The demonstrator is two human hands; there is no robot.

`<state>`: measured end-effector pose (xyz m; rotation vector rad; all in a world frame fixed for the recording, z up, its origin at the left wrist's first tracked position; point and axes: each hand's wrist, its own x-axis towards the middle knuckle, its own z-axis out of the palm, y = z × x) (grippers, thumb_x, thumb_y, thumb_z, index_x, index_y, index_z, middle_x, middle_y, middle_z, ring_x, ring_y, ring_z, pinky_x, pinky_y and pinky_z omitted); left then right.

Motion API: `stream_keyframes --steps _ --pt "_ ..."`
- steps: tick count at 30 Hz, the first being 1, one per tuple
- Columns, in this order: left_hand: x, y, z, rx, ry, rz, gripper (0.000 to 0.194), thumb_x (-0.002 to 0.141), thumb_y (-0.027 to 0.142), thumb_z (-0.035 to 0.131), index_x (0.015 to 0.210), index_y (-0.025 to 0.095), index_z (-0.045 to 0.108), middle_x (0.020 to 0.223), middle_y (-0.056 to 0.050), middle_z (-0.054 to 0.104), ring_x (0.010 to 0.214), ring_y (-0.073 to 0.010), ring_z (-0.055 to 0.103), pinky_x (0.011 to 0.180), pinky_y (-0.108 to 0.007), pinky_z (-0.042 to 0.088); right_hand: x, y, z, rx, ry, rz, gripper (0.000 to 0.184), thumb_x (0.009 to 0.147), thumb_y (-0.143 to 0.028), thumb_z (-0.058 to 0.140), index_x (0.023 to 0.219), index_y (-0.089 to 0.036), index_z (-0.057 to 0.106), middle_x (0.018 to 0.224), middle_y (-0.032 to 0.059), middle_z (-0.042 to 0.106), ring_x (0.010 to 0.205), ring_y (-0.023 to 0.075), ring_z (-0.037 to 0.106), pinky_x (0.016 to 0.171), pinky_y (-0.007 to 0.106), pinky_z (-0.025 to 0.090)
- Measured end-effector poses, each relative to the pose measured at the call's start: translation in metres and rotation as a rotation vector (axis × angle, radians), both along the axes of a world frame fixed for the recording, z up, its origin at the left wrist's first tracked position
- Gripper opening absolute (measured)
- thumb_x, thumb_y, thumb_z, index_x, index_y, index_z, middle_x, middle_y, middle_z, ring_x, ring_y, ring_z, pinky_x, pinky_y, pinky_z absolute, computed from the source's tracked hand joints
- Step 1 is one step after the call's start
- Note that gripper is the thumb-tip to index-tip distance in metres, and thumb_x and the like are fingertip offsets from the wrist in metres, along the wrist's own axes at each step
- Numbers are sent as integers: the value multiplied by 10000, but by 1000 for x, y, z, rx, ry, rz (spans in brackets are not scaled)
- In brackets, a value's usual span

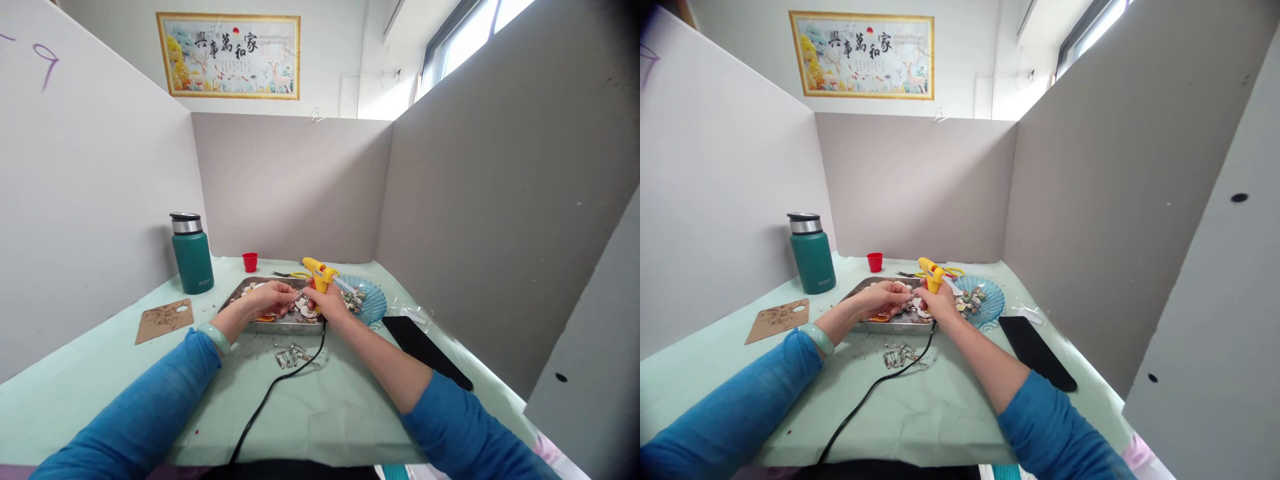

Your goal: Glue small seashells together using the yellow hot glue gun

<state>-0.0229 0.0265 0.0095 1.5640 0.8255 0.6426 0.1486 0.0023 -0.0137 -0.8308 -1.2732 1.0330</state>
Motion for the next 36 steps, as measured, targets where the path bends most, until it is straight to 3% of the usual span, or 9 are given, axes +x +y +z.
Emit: stream_keyframes --steps 6,9,13,16,19,22,28,32,36 --pt "-1 1 -1 60 36 8 352 677 450 693 711 136 538 604 19 533 449 -58 454 437 -195 331 0 1 -2 -16 3 -23 305 623 -290 667 870 -188 519 550 -66 517 414 91 483 414 216 381" --pt "-4 5 0 193 240 123 327 726 459 630 744 139 566 541 22 513 441 -82 456 446 -210 345 -2 2 -4 -9 56 -88 313 641 -314 662 885 -192 508 564 -67 519 423 90 488 418 212 396" --pt "-4 4 6 655 646 424 285 718 328 627 944 157 650 806 -60 660 626 -140 578 587 -241 425 -5 2 -4 -18 83 -113 300 652 -306 646 886 -182 506 524 -76 504 405 87 468 409 205 393" --pt "3 -5 11 929 778 353 241 700 303 622 908 211 703 1002 -48 672 802 -170 607 710 -242 427 -5 1 -3 -16 93 -115 288 647 -286 641 882 -178 515 556 -65 532 411 83 475 411 201 399" --pt "13 -12 12 770 912 -11 206 673 303 622 834 229 727 820 -4 707 729 -158 617 646 -216 424 -5 0 -3 -17 92 -121 269 646 -272 634 872 -174 525 568 -60 539 410 77 472 414 196 402" --pt "24 -13 11 747 1015 -119 290 651 252 600 915 245 721 810 -11 713 689 -162 617 602 -223 418 -5 1 -3 -21 89 -118 268 647 -275 629 874 -175 527 603 -48 566 411 73 468 410 194 401" --pt "36 -10 3 795 1132 74 230 664 280 590 831 190 719 772 -67 696 683 -197 617 598 -252 415 -4 1 -4 -15 77 -103 265 656 -267 617 891 -171 539 630 -44 569 425 67 469 419 188 404" --pt "31 -1 -2 852 1042 242 266 719 232 511 884 168 710 725 -66 683 652 -171 604 598 -239 403 -4 1 -3 -18 78 -110 272 644 -267 624 885 -174 538 621 -50 557 422 70 469 415 193 406" --pt "18 6 3 810 931 220 349 635 237 613 971 182 690 755 -39 690 646 -162 594 582 -228 393 -4 1 -3 -17 78 -114 271 643 -265 622 884 -178 534 594 -54 544 429 77 474 420 193 405"
